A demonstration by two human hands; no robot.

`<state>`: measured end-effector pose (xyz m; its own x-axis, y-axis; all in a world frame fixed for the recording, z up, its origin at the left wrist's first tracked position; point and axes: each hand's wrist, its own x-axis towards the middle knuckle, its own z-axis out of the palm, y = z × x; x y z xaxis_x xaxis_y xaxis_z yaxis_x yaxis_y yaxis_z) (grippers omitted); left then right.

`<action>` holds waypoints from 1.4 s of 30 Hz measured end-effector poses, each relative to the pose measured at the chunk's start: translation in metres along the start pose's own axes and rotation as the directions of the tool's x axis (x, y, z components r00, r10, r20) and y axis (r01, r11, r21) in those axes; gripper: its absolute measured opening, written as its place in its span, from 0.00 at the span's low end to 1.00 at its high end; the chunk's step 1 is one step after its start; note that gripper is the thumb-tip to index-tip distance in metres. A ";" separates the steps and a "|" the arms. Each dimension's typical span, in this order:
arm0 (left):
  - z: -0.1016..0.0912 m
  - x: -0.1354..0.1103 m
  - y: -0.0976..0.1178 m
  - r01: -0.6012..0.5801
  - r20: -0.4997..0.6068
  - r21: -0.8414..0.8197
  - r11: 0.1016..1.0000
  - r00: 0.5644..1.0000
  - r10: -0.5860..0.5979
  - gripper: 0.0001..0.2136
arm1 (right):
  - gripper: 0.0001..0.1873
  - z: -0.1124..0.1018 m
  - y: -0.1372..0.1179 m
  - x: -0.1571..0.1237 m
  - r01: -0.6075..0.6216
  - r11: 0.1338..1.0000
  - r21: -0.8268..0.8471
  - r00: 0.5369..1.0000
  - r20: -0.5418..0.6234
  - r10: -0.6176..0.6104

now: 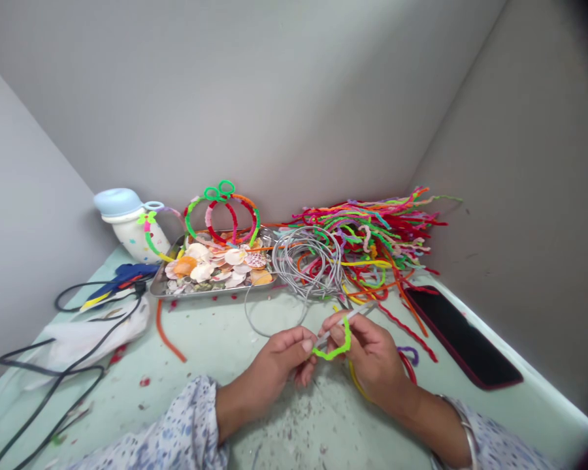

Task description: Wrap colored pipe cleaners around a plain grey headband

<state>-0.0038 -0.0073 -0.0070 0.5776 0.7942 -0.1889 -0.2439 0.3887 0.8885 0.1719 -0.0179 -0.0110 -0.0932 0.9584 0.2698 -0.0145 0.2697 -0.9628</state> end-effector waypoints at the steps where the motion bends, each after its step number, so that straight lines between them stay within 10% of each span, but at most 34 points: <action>1: 0.000 0.000 -0.001 0.000 0.010 -0.017 1.000 1.000 0.000 0.13 | 0.10 0.000 0.000 0.000 -0.007 1.000 0.004 1.000 0.012 0.007; 11: 0.003 -0.001 0.000 -0.002 0.001 -0.056 0.998 1.000 0.002 0.10 | 0.12 0.001 0.003 -0.001 -0.035 0.999 -0.015 0.999 -0.027 0.034; 28: 0.005 -0.004 -0.007 -0.181 -0.163 0.434 0.882 0.948 0.274 0.08 | 0.07 0.005 0.004 0.001 -0.015 1.000 -0.003 0.998 -0.063 0.014; 42: 0.006 -0.005 -0.002 -0.155 -0.159 0.297 0.942 0.965 0.209 0.13 | 0.09 0.006 -0.006 0.002 0.014 1.000 -0.020 1.000 -0.027 -0.015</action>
<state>-0.0018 -0.0149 -0.0056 0.3823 0.9219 -0.0627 -0.0878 0.1037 0.9907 0.1661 -0.0187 -0.0044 -0.0659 0.9565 0.2843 0.0044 0.2852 -0.9585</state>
